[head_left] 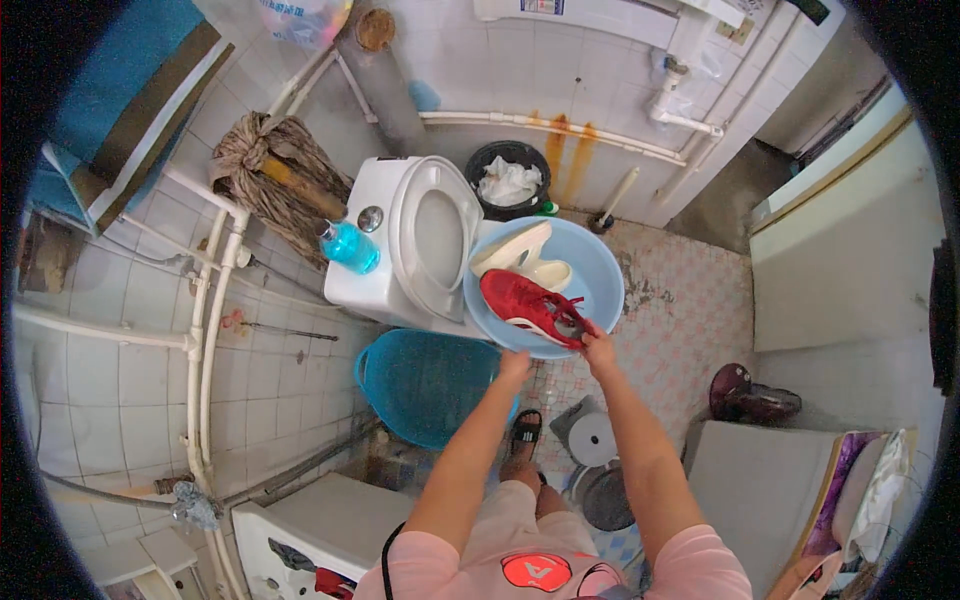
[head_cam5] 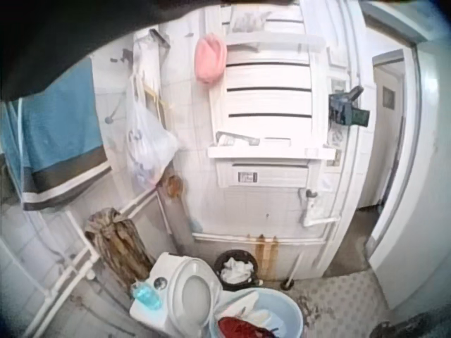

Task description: The person cleans a red shoe by scrubbing the sole and upper with a blue brush in a sink, then picks up and wipes a small black object.

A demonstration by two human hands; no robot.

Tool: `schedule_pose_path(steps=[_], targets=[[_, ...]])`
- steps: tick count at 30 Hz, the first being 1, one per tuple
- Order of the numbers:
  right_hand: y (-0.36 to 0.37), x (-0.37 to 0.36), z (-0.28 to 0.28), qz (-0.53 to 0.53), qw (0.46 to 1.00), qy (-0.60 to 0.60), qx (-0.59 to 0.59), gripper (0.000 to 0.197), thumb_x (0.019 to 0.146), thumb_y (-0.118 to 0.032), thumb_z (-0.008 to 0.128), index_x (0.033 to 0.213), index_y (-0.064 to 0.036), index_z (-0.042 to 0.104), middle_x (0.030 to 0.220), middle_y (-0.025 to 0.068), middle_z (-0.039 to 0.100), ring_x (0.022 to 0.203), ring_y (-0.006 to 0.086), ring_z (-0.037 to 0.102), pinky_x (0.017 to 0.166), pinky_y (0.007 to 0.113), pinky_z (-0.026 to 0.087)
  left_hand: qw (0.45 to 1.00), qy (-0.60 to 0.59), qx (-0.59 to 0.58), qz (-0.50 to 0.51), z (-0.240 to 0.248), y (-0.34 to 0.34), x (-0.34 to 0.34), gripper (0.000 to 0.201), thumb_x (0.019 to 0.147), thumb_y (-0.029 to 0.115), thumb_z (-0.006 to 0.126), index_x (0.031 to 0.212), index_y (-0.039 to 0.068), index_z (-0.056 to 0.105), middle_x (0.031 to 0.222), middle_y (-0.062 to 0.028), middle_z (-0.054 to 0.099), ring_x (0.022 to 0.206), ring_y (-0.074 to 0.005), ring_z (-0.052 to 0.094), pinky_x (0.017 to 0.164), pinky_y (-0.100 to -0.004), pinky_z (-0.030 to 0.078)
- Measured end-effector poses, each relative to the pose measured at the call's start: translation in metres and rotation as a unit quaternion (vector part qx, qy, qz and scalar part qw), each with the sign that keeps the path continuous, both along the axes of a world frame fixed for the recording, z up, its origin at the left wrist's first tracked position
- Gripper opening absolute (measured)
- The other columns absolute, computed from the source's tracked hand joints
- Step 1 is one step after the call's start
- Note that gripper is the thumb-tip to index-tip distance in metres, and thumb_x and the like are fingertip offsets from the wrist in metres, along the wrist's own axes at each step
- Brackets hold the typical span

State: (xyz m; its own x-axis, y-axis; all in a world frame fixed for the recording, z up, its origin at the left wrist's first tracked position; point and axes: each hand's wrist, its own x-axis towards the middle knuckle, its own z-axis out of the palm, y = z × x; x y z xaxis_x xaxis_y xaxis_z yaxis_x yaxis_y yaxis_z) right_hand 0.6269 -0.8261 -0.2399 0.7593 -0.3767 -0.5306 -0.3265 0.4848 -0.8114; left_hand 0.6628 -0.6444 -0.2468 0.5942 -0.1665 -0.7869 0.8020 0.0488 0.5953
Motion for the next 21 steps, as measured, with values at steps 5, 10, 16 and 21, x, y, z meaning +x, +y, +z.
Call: schedule_pose_path(steps=[5,10,16,21], targets=[[0.026,0.025,-0.003,0.27,0.882,0.033,-0.385,0.054,0.074,-0.003,0.052,0.125,0.0037,0.036,0.13,0.0264,0.03,0.12,0.0368,0.032,0.099,0.036,0.027,0.998,0.047,-0.049,0.008,0.024,0.016,0.005,0.037,0.077,0.016,0.053,0.112,0.01,0.039,0.102,-0.0059,0.046,0.093,-0.0221,0.046,0.077,-0.0427,0.042],[0.055,0.008,-0.002,0.27,0.821,0.111,-0.492,0.053,0.072,-0.004,0.051,0.123,0.0033,0.038,0.129,0.0287,0.03,0.12,0.0387,0.031,0.1,0.038,0.026,0.998,0.049,-0.036,-0.006,0.029,0.037,-0.002,0.053,0.078,0.016,0.055,0.125,0.01,0.031,0.11,-0.0071,0.046,0.099,-0.0236,0.047,0.081,-0.0437,0.041],[0.053,-0.023,0.013,0.273,0.871,0.159,-0.376,0.053,0.078,-0.019,0.053,0.125,-0.0005,0.038,0.125,0.0232,0.04,0.116,0.0349,0.039,0.096,0.038,0.032,0.997,0.054,-0.063,-0.002,0.048,0.058,-0.02,0.067,0.084,0.026,0.051,0.136,0.01,0.012,0.131,-0.0098,0.031,0.112,-0.0281,0.04,0.085,-0.0482,0.039],[0.096,-0.041,0.1,0.185,0.975,0.092,-0.08,0.063,0.081,-0.043,0.05,0.13,-0.0061,0.033,0.134,0.0118,0.032,0.119,0.0291,0.034,0.089,0.043,0.036,0.996,0.022,-0.078,0.024,0.112,0.082,-0.048,0.064,0.087,0.036,0.045,0.136,0.01,0.013,0.139,-0.0111,0.018,0.118,-0.0304,0.035,0.087,-0.0489,0.038]])
